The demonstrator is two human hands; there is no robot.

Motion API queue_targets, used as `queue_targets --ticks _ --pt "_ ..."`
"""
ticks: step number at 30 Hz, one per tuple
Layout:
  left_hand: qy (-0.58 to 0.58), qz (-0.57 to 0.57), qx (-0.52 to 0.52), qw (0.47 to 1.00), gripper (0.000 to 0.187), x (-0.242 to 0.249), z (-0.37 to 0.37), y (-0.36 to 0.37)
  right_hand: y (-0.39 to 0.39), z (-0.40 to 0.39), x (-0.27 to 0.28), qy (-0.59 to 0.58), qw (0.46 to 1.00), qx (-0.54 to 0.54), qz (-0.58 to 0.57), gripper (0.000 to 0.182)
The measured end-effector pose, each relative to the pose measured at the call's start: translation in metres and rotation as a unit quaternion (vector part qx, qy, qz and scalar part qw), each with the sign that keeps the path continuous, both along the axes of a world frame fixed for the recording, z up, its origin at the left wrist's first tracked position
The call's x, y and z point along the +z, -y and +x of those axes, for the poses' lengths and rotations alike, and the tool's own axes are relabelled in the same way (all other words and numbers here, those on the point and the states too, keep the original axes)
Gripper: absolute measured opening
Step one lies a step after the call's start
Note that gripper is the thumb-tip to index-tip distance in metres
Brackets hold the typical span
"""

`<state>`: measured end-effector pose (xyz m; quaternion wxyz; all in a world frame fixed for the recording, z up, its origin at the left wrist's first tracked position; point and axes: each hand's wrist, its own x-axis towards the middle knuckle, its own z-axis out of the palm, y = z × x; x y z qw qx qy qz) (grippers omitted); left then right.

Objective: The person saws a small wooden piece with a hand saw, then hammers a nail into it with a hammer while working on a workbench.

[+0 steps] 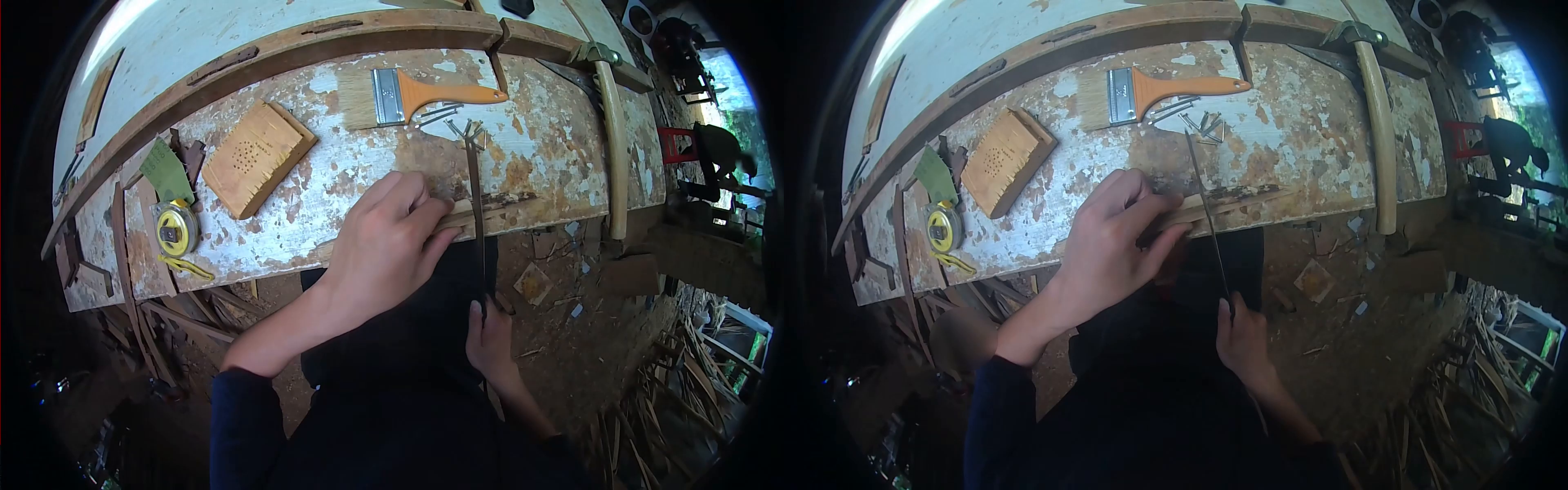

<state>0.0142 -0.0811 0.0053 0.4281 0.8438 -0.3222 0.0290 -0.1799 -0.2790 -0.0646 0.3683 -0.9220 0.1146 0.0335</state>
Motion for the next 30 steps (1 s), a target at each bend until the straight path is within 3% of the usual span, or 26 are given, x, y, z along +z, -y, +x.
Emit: queue_targets --ticks 3,6,9,15,18,22,25,28,30 --pt "0.027 -0.006 0.019 0.999 0.027 -0.003 -0.002 0.0 0.001 0.001 -0.007 -0.005 0.999 -0.02 0.028 0.031" --pt "0.024 -0.011 0.018 0.999 0.027 -0.007 -0.005 -0.001 -0.011 0.038 0.023 -0.049 0.997 -0.02 0.061 0.031" --pt "0.021 -0.016 0.011 1.0 0.027 -0.003 0.004 -0.004 -0.004 0.003 -0.009 0.04 0.999 0.005 0.033 0.028" --pt "0.007 -0.016 0.005 1.0 0.028 -0.005 -0.001 -0.007 -0.013 0.039 0.026 -0.04 0.998 -0.012 0.054 0.023" --pt "0.019 -0.013 0.015 1.0 0.027 -0.002 0.006 -0.01 -0.009 0.004 -0.012 0.102 0.995 0.018 -0.007 0.02" --pt "-0.013 -0.014 0.002 1.0 0.026 -0.004 -0.008 -0.009 -0.011 0.039 0.026 -0.085 0.994 -0.02 0.062 0.026" --pt "-0.012 -0.013 -0.006 1.0 0.026 -0.002 -0.003 -0.009 -0.005 -0.005 -0.017 0.007 1.0 0.008 0.018 0.027" --pt "0.001 -0.011 0.004 1.0 0.027 0.0 -0.003 -0.008 -0.003 0.003 -0.008 0.025 1.0 0.01 0.011 0.027" --pt "-0.005 0.011 -0.002 1.0 0.025 0.001 -0.009 -0.008 -0.007 0.03 0.02 -0.049 0.998 0.008 0.035 0.03"
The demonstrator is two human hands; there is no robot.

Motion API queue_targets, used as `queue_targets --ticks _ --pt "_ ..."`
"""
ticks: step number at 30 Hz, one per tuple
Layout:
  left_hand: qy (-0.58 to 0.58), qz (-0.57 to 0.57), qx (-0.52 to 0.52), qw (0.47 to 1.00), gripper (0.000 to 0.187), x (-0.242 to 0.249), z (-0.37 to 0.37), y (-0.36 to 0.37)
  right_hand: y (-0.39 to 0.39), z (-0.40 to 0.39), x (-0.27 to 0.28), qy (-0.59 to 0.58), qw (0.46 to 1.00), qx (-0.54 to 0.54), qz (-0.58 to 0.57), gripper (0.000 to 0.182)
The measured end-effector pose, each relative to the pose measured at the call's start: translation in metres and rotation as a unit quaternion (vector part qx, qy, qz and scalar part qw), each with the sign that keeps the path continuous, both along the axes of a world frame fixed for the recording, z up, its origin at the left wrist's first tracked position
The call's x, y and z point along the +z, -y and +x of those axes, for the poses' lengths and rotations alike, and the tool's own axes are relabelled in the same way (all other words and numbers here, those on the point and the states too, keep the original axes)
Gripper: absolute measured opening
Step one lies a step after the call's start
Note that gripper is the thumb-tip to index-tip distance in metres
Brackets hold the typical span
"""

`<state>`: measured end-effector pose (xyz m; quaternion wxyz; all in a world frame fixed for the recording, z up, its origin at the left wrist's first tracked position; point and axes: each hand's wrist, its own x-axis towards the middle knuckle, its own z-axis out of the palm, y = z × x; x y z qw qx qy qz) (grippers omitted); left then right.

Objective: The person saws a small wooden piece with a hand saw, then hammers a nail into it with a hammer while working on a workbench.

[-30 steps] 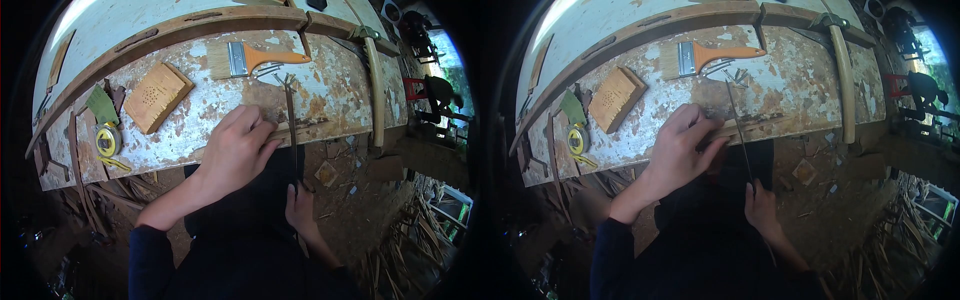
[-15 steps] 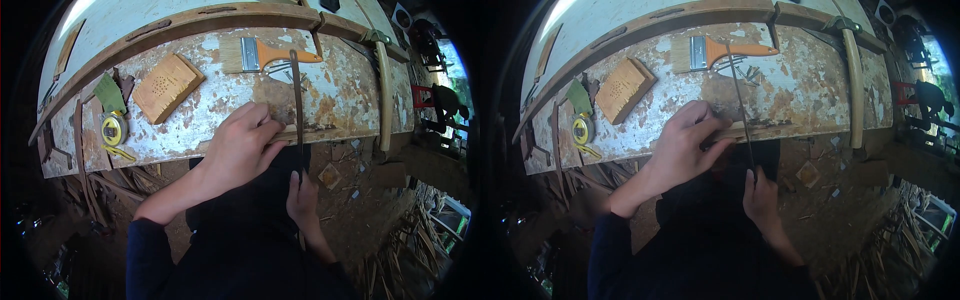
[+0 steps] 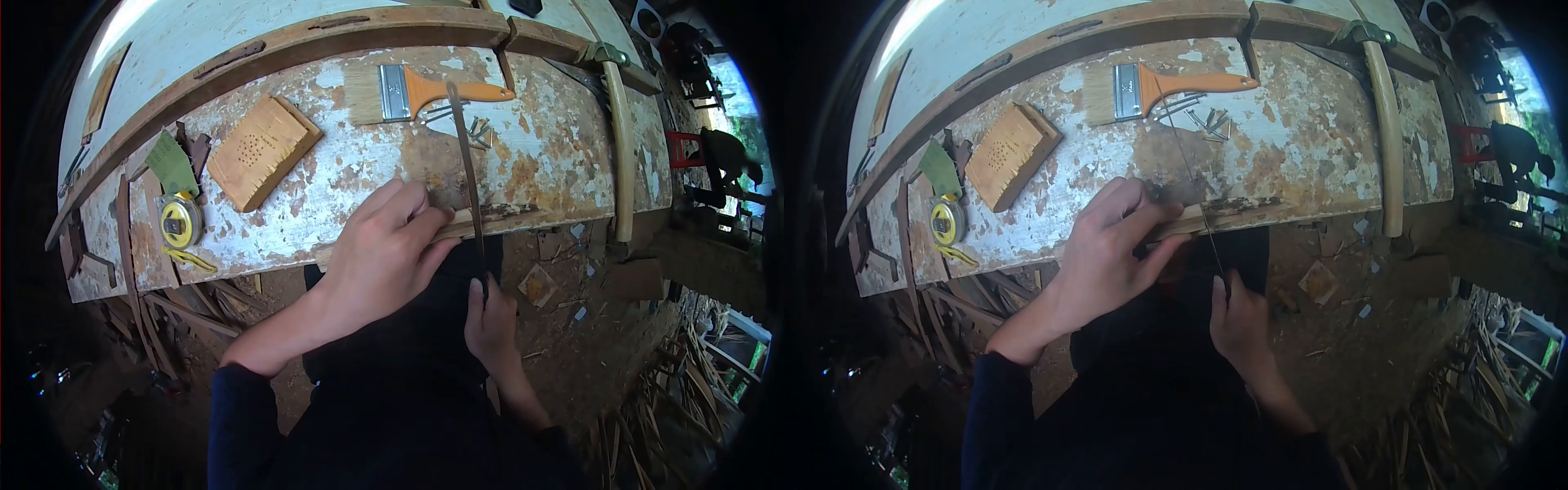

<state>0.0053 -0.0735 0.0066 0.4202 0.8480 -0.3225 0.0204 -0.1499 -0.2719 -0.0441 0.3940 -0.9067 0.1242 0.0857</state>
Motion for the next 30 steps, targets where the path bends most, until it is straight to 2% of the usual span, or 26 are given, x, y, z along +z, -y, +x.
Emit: queue_targets --ticks 1,2,5,9,12,15,18,21,25,27,28,30 --pt "-0.008 -0.011 -0.002 1.0 0.026 -0.002 -0.001 0.0 -0.003 0.015 0.011 -0.03 0.999 0.001 0.012 0.032" --pt "-0.01 -0.021 -0.006 1.0 0.027 -0.005 0.001 -0.001 -0.002 0.002 -0.001 0.026 0.999 0.013 -0.022 0.031" --pt "-0.012 -0.002 -0.002 1.0 0.025 0.003 0.004 -0.001 0.013 -0.04 -0.051 0.145 0.989 0.02 -0.017 0.02" --pt "-0.014 -0.001 0.006 1.0 0.025 0.002 -0.005 0.002 -0.004 0.019 0.017 -0.032 0.999 -0.006 0.03 0.026" --pt "-0.012 -0.008 -0.001 1.0 0.025 0.002 -0.002 0.0 0.005 -0.021 -0.036 0.122 0.992 0.026 0.007 0.026" --pt "0.005 -0.005 0.013 1.0 0.025 0.004 0.002 0.002 0.006 -0.027 -0.048 0.127 0.991 0.013 0.028 0.026" --pt "0.008 -0.011 0.014 1.0 0.026 -0.001 0.001 0.001 0.002 0.002 -0.022 0.027 0.999 0.011 0.031 0.022" --pt "0.01 -0.025 0.008 1.0 0.029 -0.002 0.008 -0.001 0.012 -0.043 -0.065 0.1 0.994 0.005 0.033 0.018" --pt "-0.005 -0.02 -0.002 1.0 0.029 0.0 0.0 0.002 0.001 -0.008 -0.011 0.049 0.999 0.003 0.019 0.014" --pt "0.001 -0.014 0.004 1.0 0.029 0.002 0.003 0.002 -0.001 0.0 -0.009 0.06 0.998 0.005 0.032 0.015" --pt "0.003 -0.012 0.008 1.0 0.03 0.001 0.005 0.001 0.001 -0.014 -0.026 0.093 0.995 0.018 0.008 0.014" --pt "0.009 -0.003 0.011 1.0 0.028 0.003 0.008 0.001 0.003 -0.023 -0.039 0.143 0.989 0.007 0.033 0.014"
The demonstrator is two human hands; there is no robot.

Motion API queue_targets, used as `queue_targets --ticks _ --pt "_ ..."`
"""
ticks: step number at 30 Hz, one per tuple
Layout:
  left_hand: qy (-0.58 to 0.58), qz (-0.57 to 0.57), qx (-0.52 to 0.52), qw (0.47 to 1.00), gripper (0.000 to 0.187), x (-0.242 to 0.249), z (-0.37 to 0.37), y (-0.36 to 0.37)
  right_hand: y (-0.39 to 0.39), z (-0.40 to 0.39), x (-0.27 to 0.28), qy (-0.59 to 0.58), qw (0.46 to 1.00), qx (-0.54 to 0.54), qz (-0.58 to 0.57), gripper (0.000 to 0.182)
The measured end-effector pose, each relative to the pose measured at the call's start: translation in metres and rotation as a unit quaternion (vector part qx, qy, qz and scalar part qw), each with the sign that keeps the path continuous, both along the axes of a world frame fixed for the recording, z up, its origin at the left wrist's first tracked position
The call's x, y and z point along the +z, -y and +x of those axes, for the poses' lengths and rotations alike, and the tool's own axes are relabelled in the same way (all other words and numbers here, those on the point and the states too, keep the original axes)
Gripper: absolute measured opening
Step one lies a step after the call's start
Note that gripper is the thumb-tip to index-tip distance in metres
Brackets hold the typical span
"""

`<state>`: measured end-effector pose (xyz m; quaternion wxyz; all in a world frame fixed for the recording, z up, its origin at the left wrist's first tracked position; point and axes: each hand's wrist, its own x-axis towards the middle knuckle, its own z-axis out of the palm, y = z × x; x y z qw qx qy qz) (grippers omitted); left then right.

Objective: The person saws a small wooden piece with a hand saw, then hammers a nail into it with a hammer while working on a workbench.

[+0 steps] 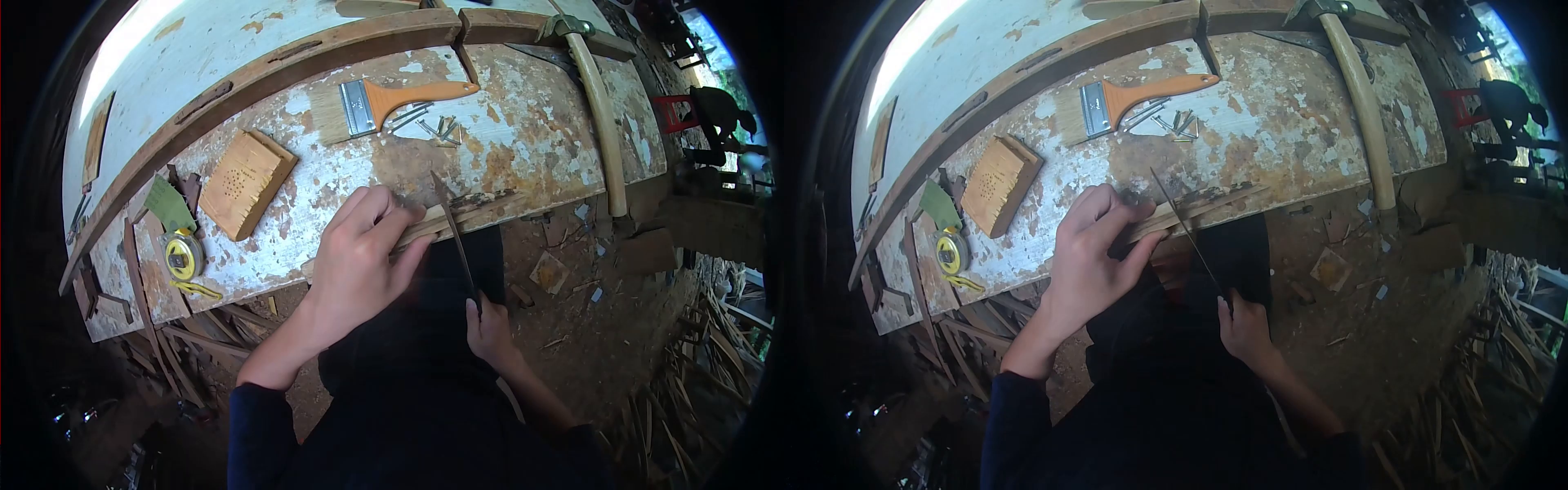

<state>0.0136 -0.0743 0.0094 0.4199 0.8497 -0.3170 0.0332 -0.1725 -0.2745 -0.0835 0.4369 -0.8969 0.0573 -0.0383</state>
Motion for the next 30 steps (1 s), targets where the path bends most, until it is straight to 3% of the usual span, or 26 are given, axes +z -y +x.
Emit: queue_targets --ticks 1,4,8,10,13,17,18,21,26,30 --pt "0.002 0.006 -0.002 1.0 0.027 0.0 0.001 0.001 0.002 0.002 0.001 0.022 1.0 -0.003 0.012 0.014" --pt "-0.034 0.022 -0.002 0.999 0.026 -0.002 -0.004 -0.001 -0.006 0.033 0.03 -0.096 0.995 -0.003 0.005 0.014" --pt "-0.029 0.025 -0.016 0.999 0.026 0.003 0.0 -0.001 0.003 0.002 -0.009 -0.032 0.999 -0.004 0.01 0.014" --pt "-0.012 0.018 -0.014 1.0 0.026 0.003 0.002 0.0 0.0 0.01 0.0 -0.006 1.0 -0.01 -0.001 0.014" --pt "-0.04 0.017 -0.012 0.999 0.026 0.0 -0.008 0.002 -0.01 0.04 0.03 -0.072 0.997 0.002 0.004 0.013" --pt "-0.033 0.017 -0.006 0.999 0.026 0.006 0.004 -0.003 0.006 -0.011 -0.023 -0.019 1.0 -0.019 0.009 0.017" --pt "-0.031 0.014 -0.011 0.999 0.026 0.007 0.005 -0.002 0.002 -0.003 -0.015 -0.005 1.0 -0.022 0.015 0.018" --pt "-0.065 0.019 -0.013 0.998 0.025 0.002 -0.008 -0.004 -0.012 0.035 0.03 -0.115 0.993 0.002 0.005 0.018" --pt "-0.016 0.011 -0.007 1.0 0.026 0.006 0.001 -0.002 0.005 -0.008 -0.017 0.01 1.0 -0.018 -0.01 0.019" --pt "-0.029 0.01 -0.014 0.999 0.026 0.005 0.0 -0.001 -0.007 0.033 0.028 -0.116 0.993 0.001 -0.005 0.019"
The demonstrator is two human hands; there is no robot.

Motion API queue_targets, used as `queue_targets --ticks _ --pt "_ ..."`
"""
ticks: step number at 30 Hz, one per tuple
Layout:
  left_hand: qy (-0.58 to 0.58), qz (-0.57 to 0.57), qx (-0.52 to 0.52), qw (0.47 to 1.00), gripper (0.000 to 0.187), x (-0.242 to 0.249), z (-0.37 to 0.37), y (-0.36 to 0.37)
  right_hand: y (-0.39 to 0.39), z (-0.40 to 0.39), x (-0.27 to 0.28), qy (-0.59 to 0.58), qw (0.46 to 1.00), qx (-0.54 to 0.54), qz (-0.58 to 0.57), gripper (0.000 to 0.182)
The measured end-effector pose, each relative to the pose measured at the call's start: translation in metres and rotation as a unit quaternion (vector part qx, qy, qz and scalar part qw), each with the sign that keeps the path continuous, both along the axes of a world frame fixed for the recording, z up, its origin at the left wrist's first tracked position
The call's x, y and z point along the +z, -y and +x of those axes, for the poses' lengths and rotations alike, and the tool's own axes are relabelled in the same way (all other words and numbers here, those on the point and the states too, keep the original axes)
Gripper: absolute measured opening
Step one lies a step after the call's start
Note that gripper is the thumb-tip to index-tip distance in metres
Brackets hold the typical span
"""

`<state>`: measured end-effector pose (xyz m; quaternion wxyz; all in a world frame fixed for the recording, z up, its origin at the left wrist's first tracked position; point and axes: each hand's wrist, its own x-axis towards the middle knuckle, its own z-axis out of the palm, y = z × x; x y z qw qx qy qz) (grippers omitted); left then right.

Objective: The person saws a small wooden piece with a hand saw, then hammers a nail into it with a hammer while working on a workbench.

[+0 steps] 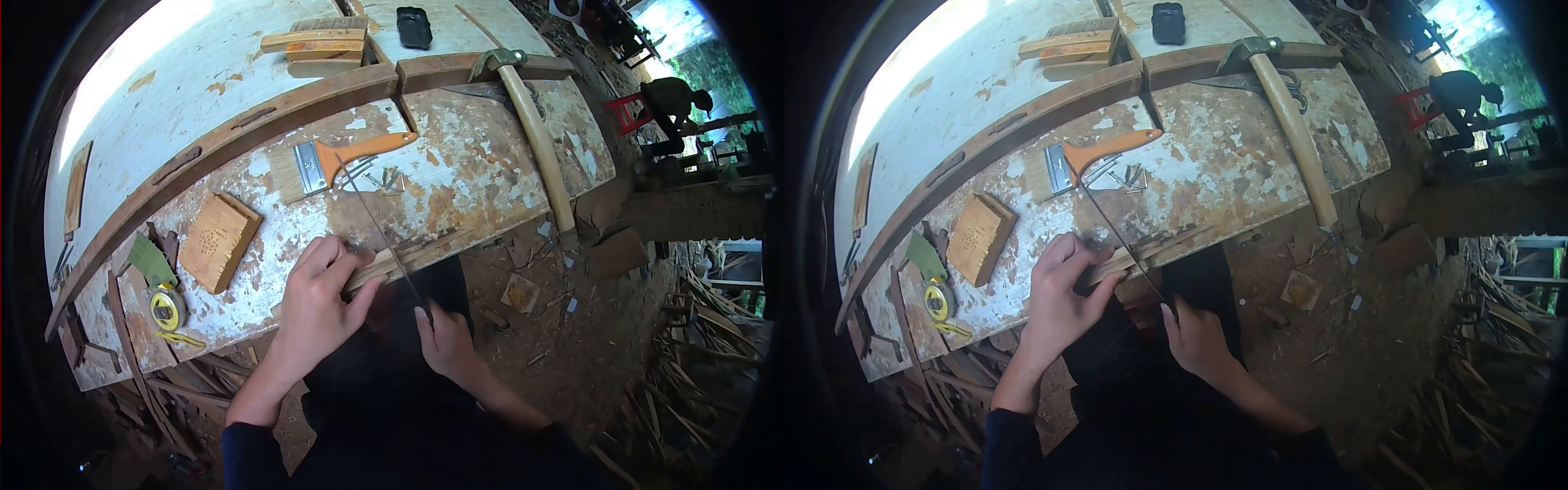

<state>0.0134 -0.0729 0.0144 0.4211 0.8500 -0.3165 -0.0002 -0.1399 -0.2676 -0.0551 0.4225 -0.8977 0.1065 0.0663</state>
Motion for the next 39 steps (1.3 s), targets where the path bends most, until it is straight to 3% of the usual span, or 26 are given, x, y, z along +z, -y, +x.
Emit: queue_targets --ticks 2,5,10,13,16,20,28,34,39 --pt "0.002 -0.024 0.009 1.0 0.03 -0.004 0.001 0.0 0.012 -0.032 -0.034 0.053 0.999 -0.003 -0.002 0.019" --pt "0.025 -0.003 0.017 1.0 0.026 0.0 -0.002 0.003 0.018 -0.028 -0.037 0.068 0.998 0.01 -0.008 0.017" --pt "-0.008 -0.011 -0.02 1.0 0.027 0.005 -0.003 0.001 0.003 -0.008 -0.01 0.067 0.995 0.011 -0.067 0.017" --pt "-0.008 -0.009 -0.024 1.0 0.028 0.002 -0.011 0.003 0.008 -0.008 -0.013 0.114 0.993 0.014 -0.028 0.018" --pt "0.02 -0.009 0.001 1.0 0.027 0.0 -0.007 0.005 0.001 0.002 -0.011 0.09 0.995 0.003 -0.032 0.016" --pt "0.003 -0.012 -0.051 0.999 0.027 0.003 -0.007 0.002 0.01 -0.011 -0.014 0.094 0.994 0.022 -0.048 0.017" --pt "0.035 0.0 -0.013 0.999 0.027 0.001 0.003 0.002 0.006 0.013 0.002 0.063 0.997 0.017 -0.039 0.021" --pt "0.082 0.03 -0.011 0.996 0.031 -0.002 0.004 0.006 0.007 0.022 -0.009 0.085 0.995 0.016 0.056 0.023" --pt "0.117 0.087 0.009 0.989 0.031 0.0 0.005 0.008 -0.007 0.017 0.012 0.106 0.991 -0.074 0.017 0.023"
